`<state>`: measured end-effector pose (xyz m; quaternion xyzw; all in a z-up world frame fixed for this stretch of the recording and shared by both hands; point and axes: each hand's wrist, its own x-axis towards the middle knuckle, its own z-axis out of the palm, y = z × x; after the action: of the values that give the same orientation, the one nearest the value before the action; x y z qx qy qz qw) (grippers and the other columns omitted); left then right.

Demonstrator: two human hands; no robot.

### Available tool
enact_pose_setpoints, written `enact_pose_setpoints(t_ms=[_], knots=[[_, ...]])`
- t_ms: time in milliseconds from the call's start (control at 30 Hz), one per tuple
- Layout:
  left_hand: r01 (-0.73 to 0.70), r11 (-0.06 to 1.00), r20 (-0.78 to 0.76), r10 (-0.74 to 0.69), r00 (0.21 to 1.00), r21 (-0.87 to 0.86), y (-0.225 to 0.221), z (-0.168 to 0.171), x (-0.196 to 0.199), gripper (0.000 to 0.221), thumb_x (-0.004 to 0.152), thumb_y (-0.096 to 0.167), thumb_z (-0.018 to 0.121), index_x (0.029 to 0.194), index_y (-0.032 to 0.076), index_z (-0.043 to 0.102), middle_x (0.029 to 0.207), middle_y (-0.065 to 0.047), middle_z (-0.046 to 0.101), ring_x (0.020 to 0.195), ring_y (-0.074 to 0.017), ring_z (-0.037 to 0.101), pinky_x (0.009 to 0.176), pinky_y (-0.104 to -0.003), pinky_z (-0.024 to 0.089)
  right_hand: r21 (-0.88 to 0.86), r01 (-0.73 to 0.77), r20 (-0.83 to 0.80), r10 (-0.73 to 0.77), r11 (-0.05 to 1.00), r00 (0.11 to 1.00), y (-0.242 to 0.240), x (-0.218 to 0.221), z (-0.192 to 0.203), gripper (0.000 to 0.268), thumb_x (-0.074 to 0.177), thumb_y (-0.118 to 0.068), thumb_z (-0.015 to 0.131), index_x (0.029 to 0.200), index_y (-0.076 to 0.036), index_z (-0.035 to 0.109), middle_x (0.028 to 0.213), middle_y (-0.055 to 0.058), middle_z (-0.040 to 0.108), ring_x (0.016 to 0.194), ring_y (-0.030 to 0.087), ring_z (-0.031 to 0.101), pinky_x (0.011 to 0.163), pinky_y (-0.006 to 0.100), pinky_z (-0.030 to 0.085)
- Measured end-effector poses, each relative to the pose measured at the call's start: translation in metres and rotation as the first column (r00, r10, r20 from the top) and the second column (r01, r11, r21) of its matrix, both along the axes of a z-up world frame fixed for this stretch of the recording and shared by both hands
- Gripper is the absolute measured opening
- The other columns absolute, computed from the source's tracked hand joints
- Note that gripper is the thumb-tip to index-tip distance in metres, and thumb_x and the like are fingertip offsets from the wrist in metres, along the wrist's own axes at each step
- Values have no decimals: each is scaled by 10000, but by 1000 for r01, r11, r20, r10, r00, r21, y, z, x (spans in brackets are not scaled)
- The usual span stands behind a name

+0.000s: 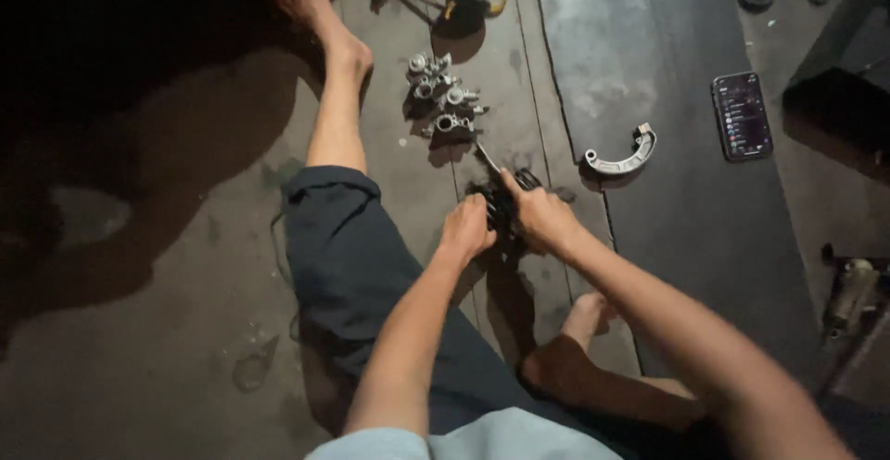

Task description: Cleaning a motorcycle shock absorber spring using a wire brush.

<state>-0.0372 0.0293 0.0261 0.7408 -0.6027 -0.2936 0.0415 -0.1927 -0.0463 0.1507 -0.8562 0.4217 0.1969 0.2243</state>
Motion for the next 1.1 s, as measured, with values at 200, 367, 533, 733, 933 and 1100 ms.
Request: enact_pose_setpoints(t_ms=[200,367,533,733,933,1100], knots=[[63,998,-36,-63,997,13,-18,-12,16,745,774,452,831,1279,-10,535,1208,-185,640,1179,-365,673,963,-526,587,-32,113,-117,-116,993,986,42,-28,8,802,941,-186,528,1653,-340,193,1017,245,729,990,472,745,830,578,612],[108,993,-107,-103,989,39,-22,-1,20,650,825,425,798,1229,-22,554,1194,-209,652,1168,-397,675,976,-543,576,-33,190,-94,-192,981,977,40,7,19,741,966,-225,534,1640,-283,231,1034,255,723,1005,477,734,815,600,603],[119,992,-8,-119,993,50,-35,-59,31,544,813,412,778,1163,49,575,1142,-134,698,1075,-370,728,923,-540,594,-102,202,7,-203,974,979,34,37,-8,616,998,-157,387,1608,-235,351,1017,242,713,954,493,734,787,618,595],[110,992,-54,-107,993,62,-22,28,26,651,843,486,780,1246,16,578,1236,-183,672,1163,-384,691,982,-532,584,-106,268,-35,-273,958,961,94,-10,28,687,982,-94,458,1641,-172,278,1017,267,700,982,476,736,816,569,607],[87,996,-76,-86,993,17,-21,-1,23,708,790,502,826,1225,11,558,1229,-197,666,1178,-405,677,987,-522,589,-73,293,33,-291,953,956,81,10,26,728,959,-118,511,1639,-170,256,1024,306,690,991,518,718,843,604,589],[145,989,-47,-144,988,16,-11,-6,23,619,804,308,837,1255,7,538,1217,-184,654,1156,-377,689,965,-490,597,-47,293,47,-291,955,956,50,36,8,761,924,-297,626,1617,-243,317,1037,283,709,991,498,728,823,615,590]])
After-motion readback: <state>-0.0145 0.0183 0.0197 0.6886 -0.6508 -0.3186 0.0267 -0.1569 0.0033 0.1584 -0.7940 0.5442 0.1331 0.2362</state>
